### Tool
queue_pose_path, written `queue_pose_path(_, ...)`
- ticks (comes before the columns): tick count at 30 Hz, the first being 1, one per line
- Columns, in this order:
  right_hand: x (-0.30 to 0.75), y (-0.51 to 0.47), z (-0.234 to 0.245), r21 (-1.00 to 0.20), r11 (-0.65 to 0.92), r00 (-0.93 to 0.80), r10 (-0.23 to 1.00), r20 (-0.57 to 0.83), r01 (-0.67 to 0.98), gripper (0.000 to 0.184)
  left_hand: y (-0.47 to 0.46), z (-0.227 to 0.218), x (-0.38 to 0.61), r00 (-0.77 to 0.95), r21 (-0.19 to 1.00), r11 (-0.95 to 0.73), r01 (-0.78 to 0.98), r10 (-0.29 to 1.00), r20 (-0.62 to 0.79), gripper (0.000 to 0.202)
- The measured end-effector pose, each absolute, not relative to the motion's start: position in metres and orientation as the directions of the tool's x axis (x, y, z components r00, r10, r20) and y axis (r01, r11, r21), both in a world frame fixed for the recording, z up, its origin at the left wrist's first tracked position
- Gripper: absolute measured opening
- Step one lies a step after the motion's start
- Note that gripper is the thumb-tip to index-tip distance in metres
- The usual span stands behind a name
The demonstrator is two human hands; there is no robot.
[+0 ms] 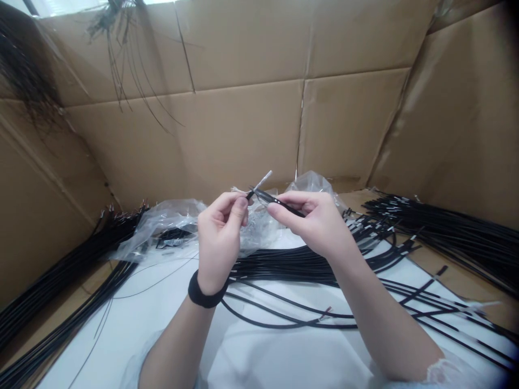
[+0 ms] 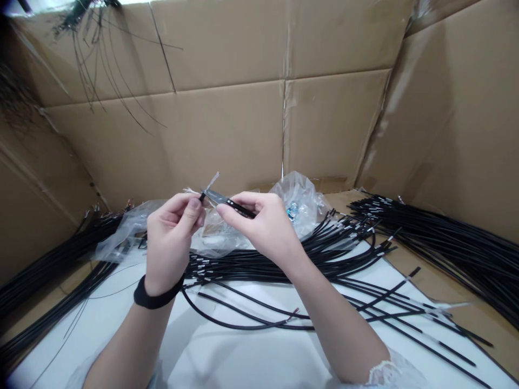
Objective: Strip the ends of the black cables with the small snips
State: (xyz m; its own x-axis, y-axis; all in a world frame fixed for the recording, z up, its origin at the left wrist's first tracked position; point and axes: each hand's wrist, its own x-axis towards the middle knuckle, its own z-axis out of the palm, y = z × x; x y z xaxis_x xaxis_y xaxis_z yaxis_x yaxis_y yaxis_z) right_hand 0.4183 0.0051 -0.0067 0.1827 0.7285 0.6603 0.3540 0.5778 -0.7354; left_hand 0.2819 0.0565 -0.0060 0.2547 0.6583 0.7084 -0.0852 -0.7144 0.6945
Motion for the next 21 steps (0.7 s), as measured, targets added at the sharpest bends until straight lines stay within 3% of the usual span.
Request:
queue_pose_path(7, 0.421, 0.001, -0.006, -0.691, 0.608, 0.171, 0.69, 0.704, 0.39, 0.024, 0.056, 0.002, 0.276, 0.561, 0.924, -0.239, -0.299, 0.739, 0.373, 0.022)
queue_pose_path(13, 0.425, -0.003, -0.006, -0.649, 0.574, 0.15, 0.68, 0.718, 0.5, 0.027, 0.058, 0.005, 0.273, 0.796, 0.893, 0.215, -0.394, 0.567, 0.215, 0.021)
queue_pose_path(16, 0.432, -0.004, -0.004, -0.645, 0.554, 0.095, 0.716, 0.692, 0.526, 0.028, 0.059, 0.006, 0.272, 0.789, 0.871, 0.25, -0.423, 0.574, 0.219, 0.023)
queue_pose_path(21, 0.442, -0.004, -0.002, -0.674, 0.503, 0.093, 0.761, 0.642, 0.541, 0.028, 0.062, 0.006, 0.27, 0.714, 0.878, 0.164, -0.449, 0.656, 0.242, 0.02)
